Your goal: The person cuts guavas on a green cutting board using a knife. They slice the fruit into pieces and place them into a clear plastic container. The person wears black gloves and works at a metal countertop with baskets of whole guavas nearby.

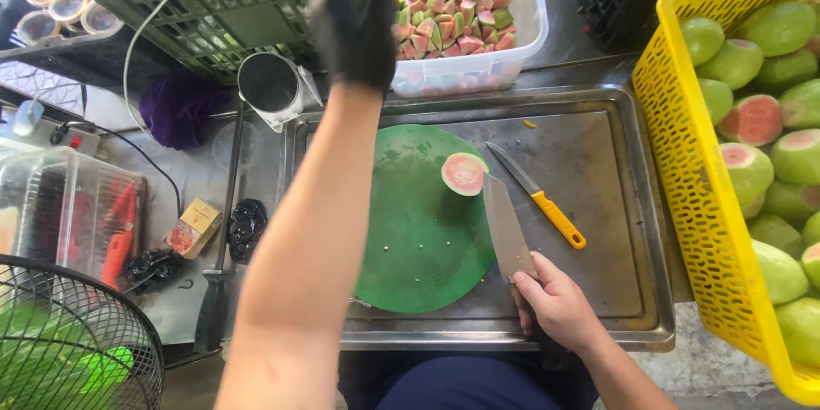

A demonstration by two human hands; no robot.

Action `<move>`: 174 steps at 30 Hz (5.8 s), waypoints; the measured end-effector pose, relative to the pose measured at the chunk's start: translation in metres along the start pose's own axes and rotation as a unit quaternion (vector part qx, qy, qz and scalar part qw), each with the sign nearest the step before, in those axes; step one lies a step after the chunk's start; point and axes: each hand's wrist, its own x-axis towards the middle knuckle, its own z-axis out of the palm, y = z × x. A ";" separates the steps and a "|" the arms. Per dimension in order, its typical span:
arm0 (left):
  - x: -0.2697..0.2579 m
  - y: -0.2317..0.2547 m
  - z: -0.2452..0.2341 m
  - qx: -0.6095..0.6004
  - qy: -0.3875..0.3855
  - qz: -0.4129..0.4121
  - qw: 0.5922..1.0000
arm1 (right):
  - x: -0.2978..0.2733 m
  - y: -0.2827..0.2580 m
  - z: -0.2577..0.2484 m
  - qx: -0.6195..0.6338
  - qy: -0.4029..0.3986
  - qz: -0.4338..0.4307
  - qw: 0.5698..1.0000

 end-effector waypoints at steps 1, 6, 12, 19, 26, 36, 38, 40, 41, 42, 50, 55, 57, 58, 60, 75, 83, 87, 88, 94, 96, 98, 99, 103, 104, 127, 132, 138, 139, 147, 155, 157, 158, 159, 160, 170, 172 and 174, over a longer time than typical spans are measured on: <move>0.013 0.002 0.013 -0.004 -0.010 -0.027 1.000 | 0.000 0.002 -0.002 0.001 0.003 0.002 1.000; -0.005 0.010 0.012 -0.158 -0.016 -0.070 0.985 | 0.003 0.011 -0.007 0.050 -0.004 -0.028 0.998; -0.116 0.033 -0.022 0.000 -0.331 0.054 0.942 | 0.006 0.012 -0.011 0.080 0.008 -0.021 0.997; -0.152 0.052 -0.036 0.083 -0.515 0.039 0.852 | 0.007 0.015 -0.012 0.102 0.006 -0.024 0.994; -0.154 0.046 -0.081 0.129 -0.501 -0.276 0.810 | 0.007 0.010 -0.008 0.077 0.008 -0.028 0.997; -0.213 0.074 -0.104 0.131 -0.333 -0.109 0.927 | -0.004 -0.045 0.015 -0.374 0.076 -0.093 0.920; -0.219 0.077 -0.103 0.130 -0.331 -0.123 0.926 | -0.001 -0.060 0.021 -0.448 0.072 -0.140 0.880; -0.221 0.081 -0.105 0.128 -0.345 -0.133 0.920 | -0.001 -0.070 0.027 -0.474 0.063 -0.145 0.866; -0.221 0.084 -0.106 0.130 -0.368 -0.155 0.907 | 0.000 -0.075 0.029 -0.472 0.066 -0.138 0.868; -0.221 0.090 -0.109 0.132 -0.391 -0.178 0.893 | 0.000 -0.078 0.031 -0.470 0.070 -0.131 0.870; -0.210 0.080 -0.103 0.041 -0.394 -0.055 0.916 | -0.006 -0.077 0.036 -0.432 0.082 -0.054 0.896; -0.222 0.086 -0.096 0.042 -0.361 -0.101 0.926 | -0.008 -0.073 0.039 -0.443 0.072 -0.046 0.892; -0.225 0.083 -0.100 0.028 -0.355 -0.102 0.929 | -0.007 -0.073 0.035 -0.435 0.062 -0.027 0.898; -0.226 0.083 -0.102 0.022 -0.352 -0.104 0.930 | -0.007 -0.072 0.033 -0.431 0.055 -0.016 0.901; -0.227 0.081 -0.103 0.022 -0.345 -0.106 0.932 | -0.006 -0.074 0.032 -0.439 0.045 0.008 0.897; -0.229 0.084 -0.100 0.023 -0.307 -0.109 0.945 | 0.044 -0.055 0.054 -0.519 0.034 -0.125 0.845; -0.236 0.087 -0.101 0.035 -0.301 -0.106 0.947 | 0.006 -0.041 0.043 -0.527 0.015 -0.067 0.847; -0.236 0.083 -0.100 0.029 -0.304 -0.085 0.949 | 0.011 -0.036 0.043 -0.526 0.026 -0.109 0.843; -0.238 0.082 -0.100 0.026 -0.305 -0.082 0.949 | 0.015 -0.035 0.044 -0.532 0.029 -0.120 0.838; -0.240 0.082 -0.101 0.026 -0.291 -0.095 0.952 | 0.054 -0.042 0.056 -0.508 0.043 -0.189 0.839; -0.242 0.081 -0.098 0.043 -0.285 -0.090 0.953 | 0.057 -0.041 0.057 -0.516 0.052 -0.195 0.833; -0.247 0.083 -0.100 0.058 -0.277 -0.095 0.954 | 0.048 -0.034 0.060 -0.519 0.051 -0.192 0.831; -0.246 0.082 -0.100 0.064 -0.263 -0.095 0.958 | 0.042 -0.032 0.061 -0.521 0.050 -0.195 0.830; -0.244 0.077 -0.103 0.060 -0.265 -0.087 0.958 | 0.027 -0.037 0.062 -0.561 0.017 -0.105 0.821; -0.244 0.077 -0.104 0.058 -0.267 -0.098 0.957 | 0.030 -0.041 0.063 -0.563 0.015 -0.095 0.821; -0.237 0.080 -0.117 0.025 -0.280 -0.131 0.951 | 0.016 -0.082 0.061 -0.420 0.046 -0.015 0.906; -0.231 0.080 -0.116 0.033 -0.267 -0.093 0.959 | 0.017 -0.098 0.061 -0.380 0.014 0.078 0.921; -0.241 0.069 -0.114 0.017 -0.260 -0.108 0.959 | 0.006 -0.075 0.048 -0.407 0.063 -0.172 0.895; -0.245 0.069 -0.114 0.020 -0.262 -0.112 0.958 | 0.000 -0.070 0.047 -0.426 0.077 -0.227 0.872; -0.240 0.075 -0.118 0.026 -0.278 -0.139 0.950 | -0.028 -0.064 0.075 -0.559 0.086 -0.233 0.791; -0.236 0.079 -0.118 0.031 -0.275 -0.138 0.951 | -0.029 -0.062 0.087 -0.588 0.071 -0.192 0.782; -0.234 0.079 -0.119 0.024 -0.280 -0.144 0.949 | -0.027 -0.062 0.088 -0.599 0.060 -0.140 0.786; -0.231 0.079 -0.119 0.007 -0.286 -0.151 0.946 | -0.027 -0.062 0.088 -0.597 0.059 -0.134 0.788; -0.227 0.078 -0.121 -0.009 -0.291 -0.158 0.943 | -0.026 -0.063 0.089 -0.596 0.058 -0.128 0.791; -0.222 0.078 -0.123 -0.025 -0.296 -0.165 0.940 | -0.026 -0.063 0.089 -0.594 0.056 -0.123 0.793; -0.140 0.066 -0.051 -0.073 -0.324 -0.017 0.943 | -0.030 -0.067 0.096 -0.586 0.074 -0.153 0.792; -0.137 0.069 -0.036 -0.046 -0.354 -0.010 0.934 | -0.030 -0.069 0.096 -0.581 0.078 -0.168 0.792; -0.140 0.069 -0.028 -0.020 -0.381 -0.034 0.924 | -0.031 -0.070 0.095 -0.580 0.077 -0.168 0.793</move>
